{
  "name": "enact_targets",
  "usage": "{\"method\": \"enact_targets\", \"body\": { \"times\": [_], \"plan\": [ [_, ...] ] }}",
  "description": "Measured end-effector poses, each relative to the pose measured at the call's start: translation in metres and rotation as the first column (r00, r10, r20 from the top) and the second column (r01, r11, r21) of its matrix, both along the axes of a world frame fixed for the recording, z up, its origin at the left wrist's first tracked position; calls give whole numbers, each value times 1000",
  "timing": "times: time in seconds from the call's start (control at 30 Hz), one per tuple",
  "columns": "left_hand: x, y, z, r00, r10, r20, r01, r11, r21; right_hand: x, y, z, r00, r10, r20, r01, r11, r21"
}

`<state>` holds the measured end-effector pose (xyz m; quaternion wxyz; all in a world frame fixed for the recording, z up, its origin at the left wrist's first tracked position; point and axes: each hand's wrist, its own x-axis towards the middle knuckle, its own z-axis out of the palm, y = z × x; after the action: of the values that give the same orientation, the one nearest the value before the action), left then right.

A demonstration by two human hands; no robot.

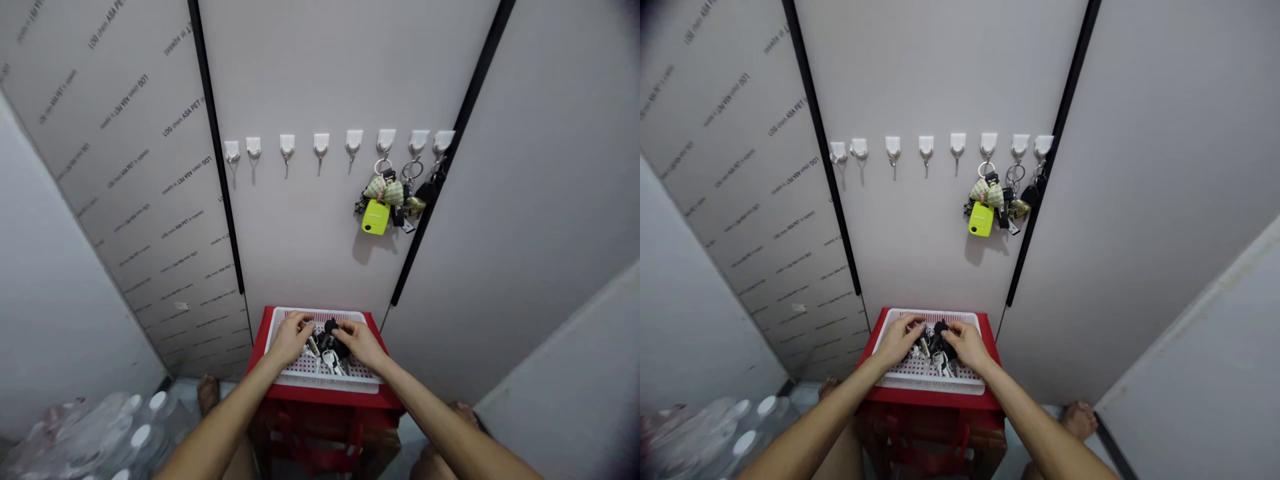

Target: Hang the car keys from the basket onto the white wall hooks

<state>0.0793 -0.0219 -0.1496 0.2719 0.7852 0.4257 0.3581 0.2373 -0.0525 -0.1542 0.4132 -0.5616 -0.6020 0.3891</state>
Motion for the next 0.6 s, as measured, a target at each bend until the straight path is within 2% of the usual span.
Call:
{"method": "enact_targets", "body": {
  "times": [0.13, 0.23, 0.33, 0.4, 0.47, 0.53, 0.6],
  "plan": [
    [14, -5, -2, 966, -157, 204, 181, 978, -103, -8, 1, 7, 1000, -4, 25, 2, 997, 81],
    [22, -2, -5, 911, -59, 409, 190, 939, -287, -10, 1, 13, 999, 29, 34, -32, 994, 102],
    [20, 2, -4, 860, 79, 503, 187, 869, -457, -8, 0, 18, 993, -53, 102, 40, 991, 131],
    [16, 3, -1, 841, 99, 532, 220, 836, -503, -6, -2, 23, 975, -110, 191, 75, 980, 182],
    [12, 3, 2, 830, 102, 548, 248, 813, -527, -7, -5, 29, 946, -145, 290, 56, 955, 293],
    [10, 1, 7, 844, 118, 523, 219, 815, -537, -9, -6, 35, 914, -184, 362, 22, 912, 409],
    [10, -1, 14, 861, 134, 491, 139, 866, -480, -12, -5, 44, 906, -200, 374, 8, 890, 455]
  ]
}}
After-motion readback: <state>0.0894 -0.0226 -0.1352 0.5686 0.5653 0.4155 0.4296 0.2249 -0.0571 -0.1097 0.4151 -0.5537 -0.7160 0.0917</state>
